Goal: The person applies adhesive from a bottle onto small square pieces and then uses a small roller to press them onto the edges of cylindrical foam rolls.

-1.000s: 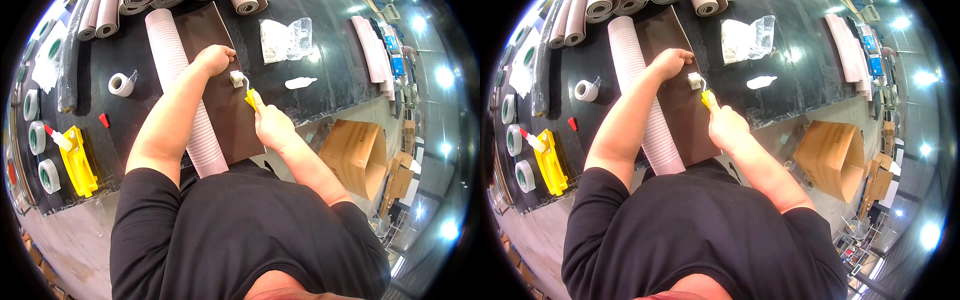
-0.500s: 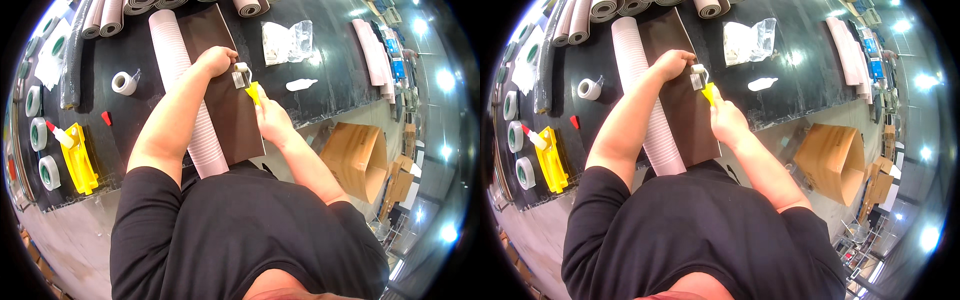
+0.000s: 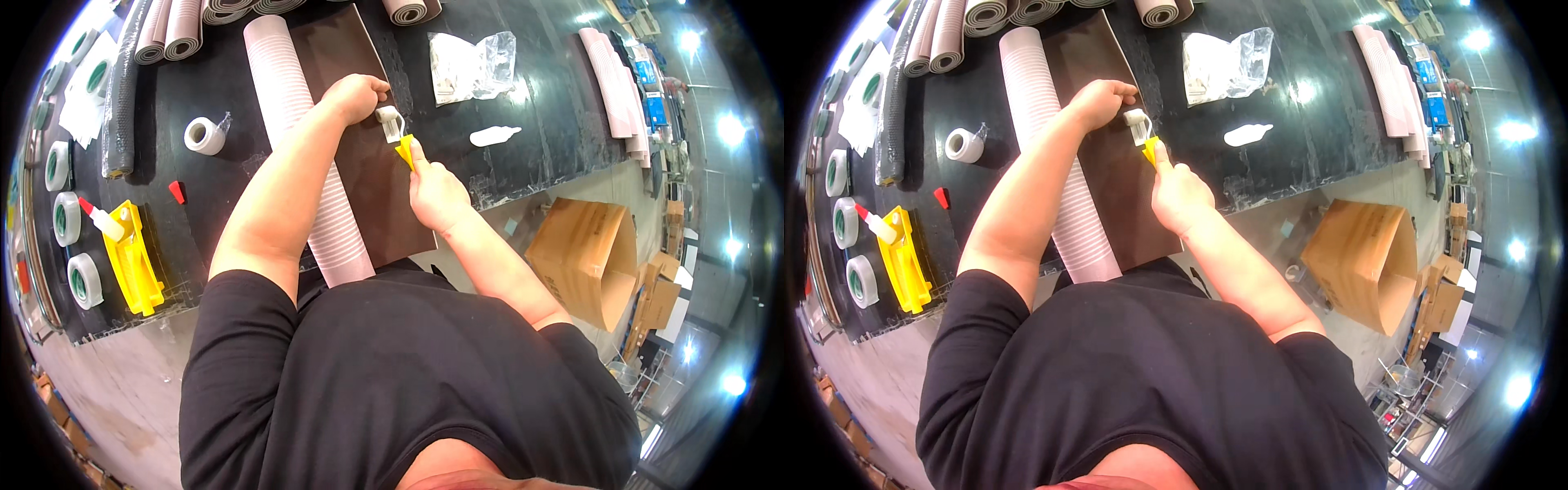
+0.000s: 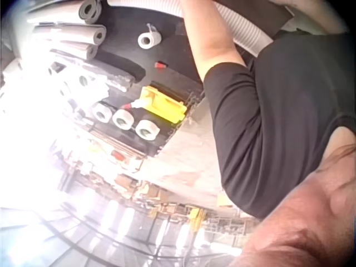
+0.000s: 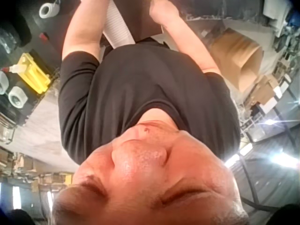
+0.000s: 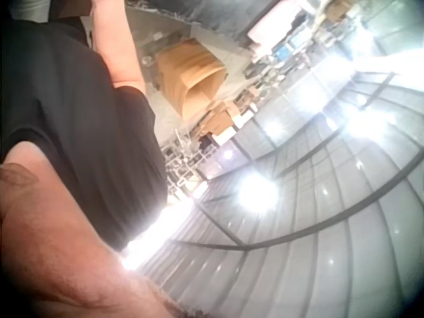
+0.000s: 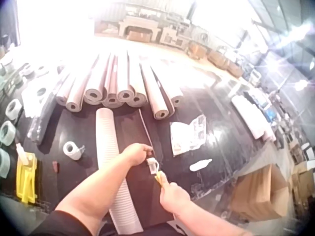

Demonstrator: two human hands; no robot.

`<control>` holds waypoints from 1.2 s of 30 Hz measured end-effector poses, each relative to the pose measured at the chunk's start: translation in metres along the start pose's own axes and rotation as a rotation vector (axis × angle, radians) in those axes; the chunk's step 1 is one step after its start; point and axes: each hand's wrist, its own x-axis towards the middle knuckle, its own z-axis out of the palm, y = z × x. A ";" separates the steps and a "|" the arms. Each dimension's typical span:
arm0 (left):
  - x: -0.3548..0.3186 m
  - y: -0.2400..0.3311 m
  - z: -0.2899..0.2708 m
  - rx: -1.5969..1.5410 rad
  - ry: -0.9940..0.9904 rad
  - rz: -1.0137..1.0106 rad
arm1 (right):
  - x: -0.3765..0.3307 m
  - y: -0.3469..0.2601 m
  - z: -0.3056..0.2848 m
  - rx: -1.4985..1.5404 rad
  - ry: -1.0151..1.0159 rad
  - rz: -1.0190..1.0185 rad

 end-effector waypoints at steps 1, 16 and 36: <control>0.001 0.000 0.000 0.003 0.002 0.004 | 0.003 0.005 0.004 0.050 0.048 -0.045; -0.003 0.006 -0.002 0.055 -0.007 -0.048 | -0.029 0.000 -0.021 -0.112 -0.093 0.040; 0.004 0.000 0.000 -0.002 -0.022 -0.037 | -0.033 -0.014 -0.032 -0.098 -0.207 0.051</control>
